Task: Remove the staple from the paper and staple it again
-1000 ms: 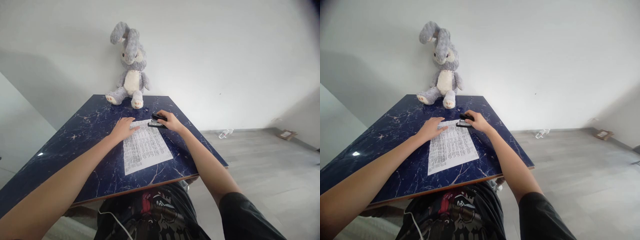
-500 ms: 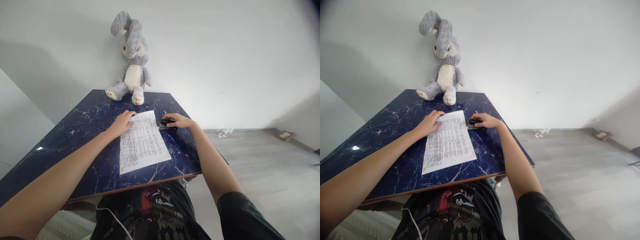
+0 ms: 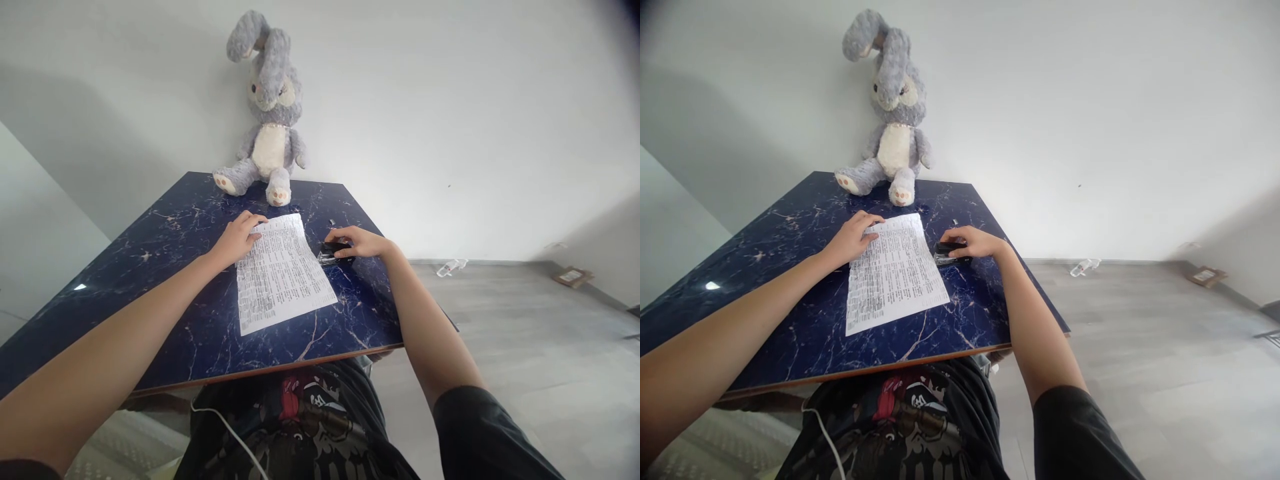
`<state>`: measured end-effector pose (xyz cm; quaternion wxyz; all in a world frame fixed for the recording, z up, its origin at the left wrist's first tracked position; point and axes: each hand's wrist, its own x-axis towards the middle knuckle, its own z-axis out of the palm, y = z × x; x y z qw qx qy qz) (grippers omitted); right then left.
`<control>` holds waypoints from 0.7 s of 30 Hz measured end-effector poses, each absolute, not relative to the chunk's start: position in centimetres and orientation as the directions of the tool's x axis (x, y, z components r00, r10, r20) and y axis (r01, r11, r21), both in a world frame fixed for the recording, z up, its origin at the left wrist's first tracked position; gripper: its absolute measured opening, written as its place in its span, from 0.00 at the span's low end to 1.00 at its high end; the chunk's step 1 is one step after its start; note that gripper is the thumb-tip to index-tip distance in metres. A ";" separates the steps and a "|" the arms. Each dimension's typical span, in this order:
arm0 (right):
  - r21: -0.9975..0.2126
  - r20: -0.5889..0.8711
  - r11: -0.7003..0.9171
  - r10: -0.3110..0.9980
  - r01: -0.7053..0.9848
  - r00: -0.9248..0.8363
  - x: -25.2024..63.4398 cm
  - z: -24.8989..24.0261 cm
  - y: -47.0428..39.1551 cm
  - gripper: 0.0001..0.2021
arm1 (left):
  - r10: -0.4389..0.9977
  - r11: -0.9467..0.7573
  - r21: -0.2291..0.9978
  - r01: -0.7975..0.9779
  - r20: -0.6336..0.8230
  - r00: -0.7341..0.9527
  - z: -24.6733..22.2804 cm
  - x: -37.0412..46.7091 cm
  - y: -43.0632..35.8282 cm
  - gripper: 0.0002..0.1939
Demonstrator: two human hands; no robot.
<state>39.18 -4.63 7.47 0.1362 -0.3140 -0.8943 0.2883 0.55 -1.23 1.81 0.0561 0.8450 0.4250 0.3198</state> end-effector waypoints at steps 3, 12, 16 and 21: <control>-0.638 0.101 0.609 0.673 0.471 -0.733 38.6 7.5 -4.8 0.19 | 0.736 -0.652 0.370 0.662 0.521 0.433 1.7 0.6 -1.2 0.18; -0.631 0.165 0.615 0.702 0.474 -0.693 37.4 7.5 -5.4 0.17 | 0.729 -0.663 0.418 0.621 0.550 0.409 1.9 1.3 -1.8 0.16; -0.644 0.188 0.615 0.705 0.456 -0.684 37.1 7.5 -5.5 0.16 | 0.727 -0.665 0.432 0.609 0.561 0.396 1.8 1.4 -1.8 0.16; -0.634 0.180 0.619 0.702 0.464 -0.689 36.8 7.4 -5.5 0.16 | 0.713 -0.678 0.427 0.598 0.581 0.392 1.6 1.6 -1.7 0.17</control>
